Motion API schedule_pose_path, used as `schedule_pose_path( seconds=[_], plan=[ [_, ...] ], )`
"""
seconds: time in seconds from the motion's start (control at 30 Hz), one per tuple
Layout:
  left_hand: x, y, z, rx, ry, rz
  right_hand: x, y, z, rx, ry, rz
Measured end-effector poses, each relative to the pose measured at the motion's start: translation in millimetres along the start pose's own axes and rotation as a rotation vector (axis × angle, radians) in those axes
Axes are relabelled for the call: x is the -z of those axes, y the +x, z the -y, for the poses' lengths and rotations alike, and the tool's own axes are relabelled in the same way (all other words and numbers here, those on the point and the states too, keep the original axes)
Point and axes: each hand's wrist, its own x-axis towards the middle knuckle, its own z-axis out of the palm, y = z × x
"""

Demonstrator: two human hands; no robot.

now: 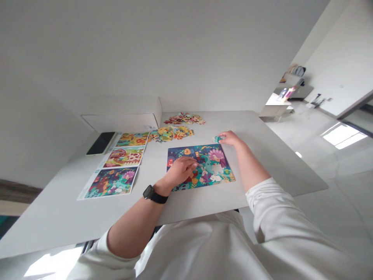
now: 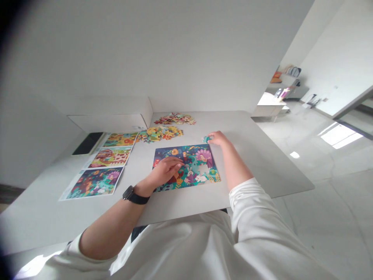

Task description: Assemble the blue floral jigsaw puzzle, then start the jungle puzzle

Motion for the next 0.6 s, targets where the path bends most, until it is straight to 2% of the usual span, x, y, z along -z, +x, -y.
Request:
schedule_pose_path(
  seconds=[0.13,0.23,0.33,0.43,0.5,0.6],
  plan=[
    [2.5,0,-6,0.008,-0.024,-0.088,-5,-6,1,-0.045,0.064,-0.032],
    [3.0,-1,-4,0.028,-0.007,-0.126,-10,-13,4,-0.148,0.21,-0.16],
    [4.0,-1,-2,0.044,0.004,-0.126,-4,-17,9,-0.193,0.409,-0.25],
    [5.5,-1,-3,0.041,0.003,-0.134,21,-25,20,-0.133,0.559,-0.288],
    [5.7,1,-4,0.049,0.015,-0.145,40,-37,33,-0.005,0.743,-0.317],
    [4.6,2,-3,0.11,0.033,-0.158,55,-69,57,0.151,0.839,-0.223]
  ],
)
